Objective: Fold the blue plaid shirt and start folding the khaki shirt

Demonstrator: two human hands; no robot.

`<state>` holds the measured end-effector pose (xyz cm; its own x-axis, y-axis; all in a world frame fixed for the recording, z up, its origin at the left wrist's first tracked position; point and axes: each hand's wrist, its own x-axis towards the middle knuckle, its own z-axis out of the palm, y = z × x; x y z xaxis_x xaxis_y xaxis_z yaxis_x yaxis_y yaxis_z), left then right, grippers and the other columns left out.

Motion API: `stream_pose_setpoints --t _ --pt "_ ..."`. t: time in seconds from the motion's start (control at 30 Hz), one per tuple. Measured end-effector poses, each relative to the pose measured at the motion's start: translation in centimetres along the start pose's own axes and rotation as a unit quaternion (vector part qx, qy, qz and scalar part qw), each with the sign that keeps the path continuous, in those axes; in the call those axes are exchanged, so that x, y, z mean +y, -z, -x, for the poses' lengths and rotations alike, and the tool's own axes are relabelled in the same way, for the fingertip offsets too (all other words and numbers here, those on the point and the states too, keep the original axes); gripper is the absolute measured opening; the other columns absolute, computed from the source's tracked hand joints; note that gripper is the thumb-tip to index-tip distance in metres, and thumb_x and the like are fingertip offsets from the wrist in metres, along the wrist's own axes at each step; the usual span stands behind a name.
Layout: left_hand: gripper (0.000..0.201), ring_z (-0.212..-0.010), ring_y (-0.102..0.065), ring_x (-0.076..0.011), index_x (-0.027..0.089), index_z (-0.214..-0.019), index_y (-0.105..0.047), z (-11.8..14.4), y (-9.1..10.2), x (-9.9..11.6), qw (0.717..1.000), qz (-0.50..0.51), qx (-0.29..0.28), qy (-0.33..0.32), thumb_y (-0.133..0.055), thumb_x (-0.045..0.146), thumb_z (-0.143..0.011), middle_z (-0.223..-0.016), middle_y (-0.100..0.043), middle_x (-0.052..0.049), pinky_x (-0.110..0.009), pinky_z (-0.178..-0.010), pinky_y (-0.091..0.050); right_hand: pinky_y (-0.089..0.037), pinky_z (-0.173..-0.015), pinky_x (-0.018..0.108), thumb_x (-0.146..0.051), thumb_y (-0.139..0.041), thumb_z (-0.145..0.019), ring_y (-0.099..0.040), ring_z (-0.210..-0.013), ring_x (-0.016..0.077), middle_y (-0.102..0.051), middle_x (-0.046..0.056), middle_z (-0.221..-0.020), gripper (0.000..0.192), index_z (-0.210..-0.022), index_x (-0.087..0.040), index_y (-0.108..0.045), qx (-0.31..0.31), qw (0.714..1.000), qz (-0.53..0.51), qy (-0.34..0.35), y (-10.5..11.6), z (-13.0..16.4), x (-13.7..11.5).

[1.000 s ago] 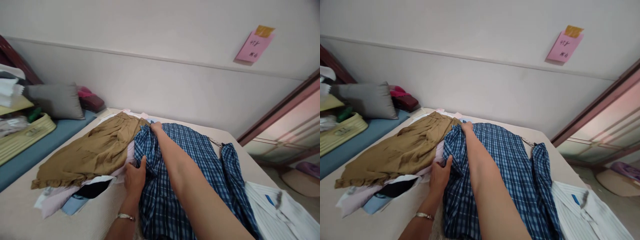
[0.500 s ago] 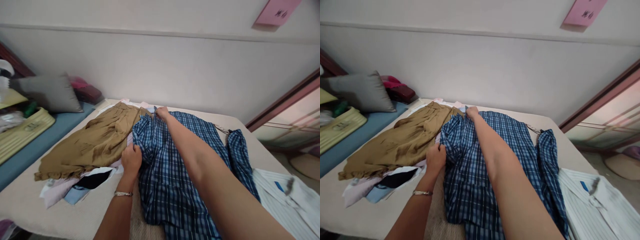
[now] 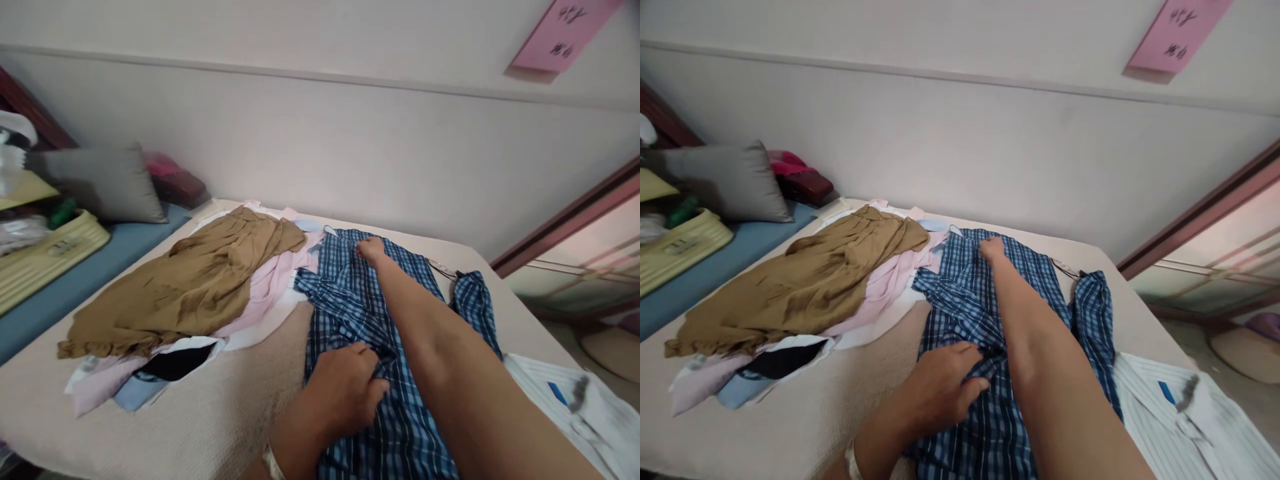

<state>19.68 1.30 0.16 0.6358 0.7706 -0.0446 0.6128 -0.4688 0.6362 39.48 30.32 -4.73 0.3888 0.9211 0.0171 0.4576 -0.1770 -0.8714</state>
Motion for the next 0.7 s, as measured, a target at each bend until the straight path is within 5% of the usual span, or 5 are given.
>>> stream_pose_setpoints --t 0.17,0.3,0.43,0.57,0.7 --pt "0.025 -0.098 -0.069 -0.031 0.016 -0.107 -0.067 1.2 1.9 -3.3 0.97 -0.15 -0.034 0.189 -0.048 0.025 -0.094 -0.109 -0.07 -0.016 -0.043 -0.083 -0.054 -0.049 -0.073 0.029 -0.022 -0.064 -0.084 -0.065 -0.075 0.0206 -0.065 0.006 -0.065 0.015 -0.071 -0.017 -0.064 -0.01 0.995 0.097 0.033 0.8 3.4 2.5" --pt "0.025 -0.104 -0.068 -0.0324 0.017 -0.102 -0.069 2.1 3.0 -5.3 0.958 -0.182 -0.073 0.208 -0.048 0.018 -0.09 -0.106 -0.072 -0.017 -0.044 -0.086 -0.051 -0.045 -0.08 0.028 -0.044 -0.061 -0.092 -0.063 -0.082 0.0189 -0.069 0.004 -0.081 0.027 -0.081 -0.02 -0.066 -0.067 0.978 0.144 0.137 0.6 9.7 2.6" --pt "0.014 -0.099 -0.069 -0.0297 0.021 -0.09 -0.07 2.4 2.5 -4.5 0.975 -0.119 -0.115 0.151 -0.058 0.022 -0.082 -0.1 -0.073 -0.011 -0.039 -0.081 -0.051 -0.044 -0.079 0.03 -0.062 -0.064 -0.089 -0.061 -0.088 0.0206 -0.067 0.006 -0.097 0.043 -0.099 -0.021 -0.066 -0.149 0.885 0.262 0.354 -0.5 16.8 1.8" --pt "0.024 -0.102 -0.068 -0.0309 0.02 -0.096 -0.071 2.3 1.8 -3.2 0.97 -0.095 -0.173 0.144 -0.07 0.029 -0.074 -0.105 -0.074 -0.011 -0.038 -0.083 -0.053 -0.045 -0.084 0.033 -0.038 -0.064 -0.092 -0.059 -0.102 0.026 -0.064 0.013 -0.108 0.023 -0.102 -0.017 -0.067 -0.158 0.803 0.412 0.401 -2.3 19.2 1.1" --pt "0.045 -0.111 -0.066 -0.0332 0.017 -0.108 -0.07 2.6 1.5 -3.8 0.958 -0.117 -0.208 0.158 -0.081 0.037 -0.069 -0.118 -0.071 -0.015 -0.039 -0.092 -0.052 -0.046 -0.075 0.03 -0.021 -0.05 -0.095 -0.062 -0.089 0.0213 -0.067 0.01 -0.101 0.019 -0.089 -0.019 -0.068 -0.104 0.877 0.355 0.306 0.9 18.5 0.9"
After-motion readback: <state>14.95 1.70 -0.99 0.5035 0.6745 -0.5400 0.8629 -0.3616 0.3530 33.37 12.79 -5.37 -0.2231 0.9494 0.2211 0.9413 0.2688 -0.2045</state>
